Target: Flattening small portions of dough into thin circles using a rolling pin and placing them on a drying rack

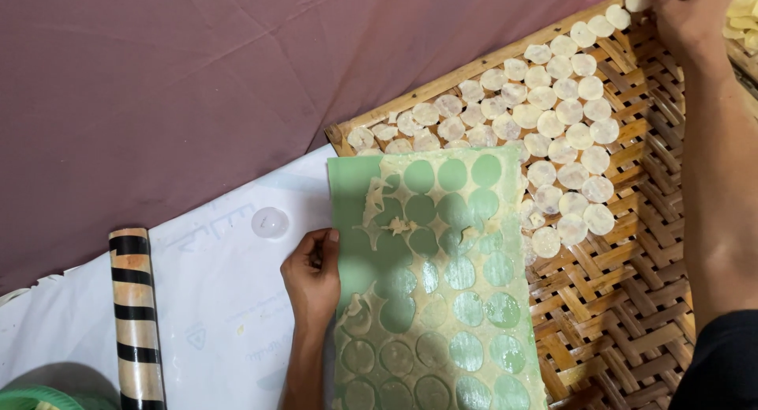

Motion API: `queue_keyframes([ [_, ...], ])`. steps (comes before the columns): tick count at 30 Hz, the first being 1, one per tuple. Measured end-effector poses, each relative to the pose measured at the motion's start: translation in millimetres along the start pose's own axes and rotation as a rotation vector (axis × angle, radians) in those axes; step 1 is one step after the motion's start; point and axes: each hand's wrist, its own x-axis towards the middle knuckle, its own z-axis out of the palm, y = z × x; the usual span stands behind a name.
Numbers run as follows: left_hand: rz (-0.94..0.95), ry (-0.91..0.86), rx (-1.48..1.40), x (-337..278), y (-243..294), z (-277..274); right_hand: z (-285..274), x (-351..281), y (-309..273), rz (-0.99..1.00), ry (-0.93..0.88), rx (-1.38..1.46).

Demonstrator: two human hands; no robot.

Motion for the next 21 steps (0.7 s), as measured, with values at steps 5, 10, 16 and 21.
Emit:
queue_keyframes([
  [5,0.026,0.013,-0.005,0,1,0,16,-8,22,0.034,-0.002,-0.016],
  [10,0.015,0.011,-0.005,0,-1,1,10,-9,-4,-0.179,0.08,-0.217],
  [16,0.025,-0.006,-0.011,2,-5,2,5,-16,-22,-0.237,0.139,-0.714],
  [21,0.103,-0.042,-0.052,-1,-15,-1,-14,-42,-81,-0.164,0.092,-0.228],
])
